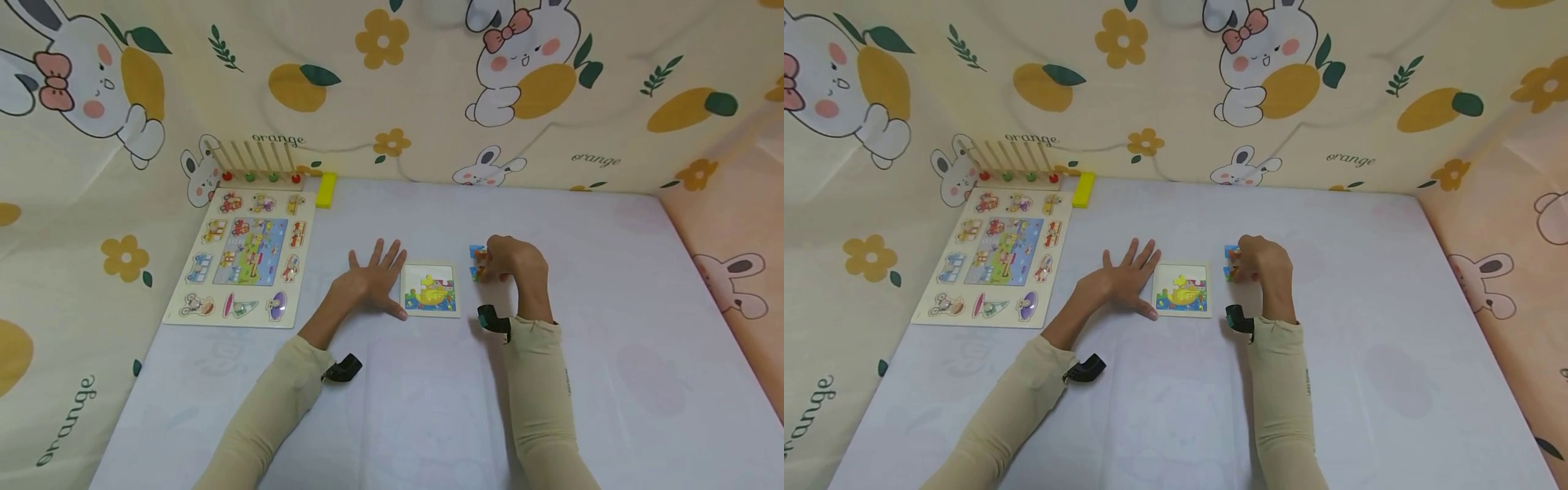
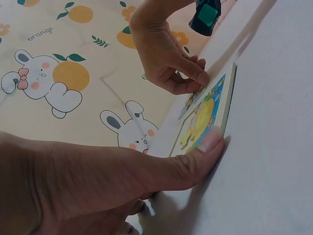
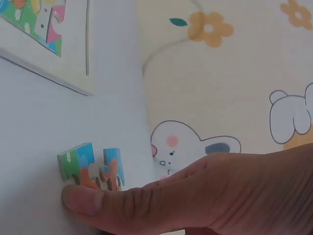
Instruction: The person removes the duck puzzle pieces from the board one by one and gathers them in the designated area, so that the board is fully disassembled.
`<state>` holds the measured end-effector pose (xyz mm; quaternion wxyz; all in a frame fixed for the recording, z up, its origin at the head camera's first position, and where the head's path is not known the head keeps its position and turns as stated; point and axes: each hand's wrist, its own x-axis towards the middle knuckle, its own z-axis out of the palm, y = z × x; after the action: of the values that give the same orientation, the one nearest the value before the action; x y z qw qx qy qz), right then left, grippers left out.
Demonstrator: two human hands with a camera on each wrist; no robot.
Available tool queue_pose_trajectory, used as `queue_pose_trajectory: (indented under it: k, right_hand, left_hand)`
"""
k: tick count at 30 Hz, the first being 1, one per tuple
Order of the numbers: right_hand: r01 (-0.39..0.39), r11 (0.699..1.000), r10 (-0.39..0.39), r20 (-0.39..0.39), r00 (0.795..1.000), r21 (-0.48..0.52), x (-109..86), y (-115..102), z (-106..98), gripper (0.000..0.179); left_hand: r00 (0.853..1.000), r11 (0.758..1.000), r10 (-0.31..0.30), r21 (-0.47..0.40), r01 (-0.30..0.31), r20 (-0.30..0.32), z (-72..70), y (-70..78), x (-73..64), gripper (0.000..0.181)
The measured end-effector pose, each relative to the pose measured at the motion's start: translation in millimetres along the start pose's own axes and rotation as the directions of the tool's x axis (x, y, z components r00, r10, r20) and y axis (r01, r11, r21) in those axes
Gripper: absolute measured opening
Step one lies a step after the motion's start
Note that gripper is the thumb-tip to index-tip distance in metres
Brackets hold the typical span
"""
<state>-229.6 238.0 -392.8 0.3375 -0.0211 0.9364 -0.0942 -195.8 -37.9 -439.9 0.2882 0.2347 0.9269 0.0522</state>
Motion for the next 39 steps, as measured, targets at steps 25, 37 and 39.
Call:
queue_pose_trajectory:
  k: [25,37,39]
  right_hand:
    - [0.012,1.000,-0.011,-0.032,0.999,0.026,-1.2,3,0,0.023]
    - [0.072,0.997,-0.070,-0.054,0.996,0.033,-10.4,5,-7,0.019]
    - [0.104,0.994,-0.102,-0.054,0.993,0.031,-11.3,4,-8,0.020]
  left_hand:
    - [1.000,1.000,0.001,0.001,-0.001,0.004,-2.3,2.0,-4.0,0.132]
    - [1.000,1.000,0.002,-0.013,-0.002,-0.002,-0.8,0.6,-3.3,0.131]
    - [1.000,1.000,0.004,-0.018,-0.004,0.000,-0.9,0.9,-3.1,0.131]
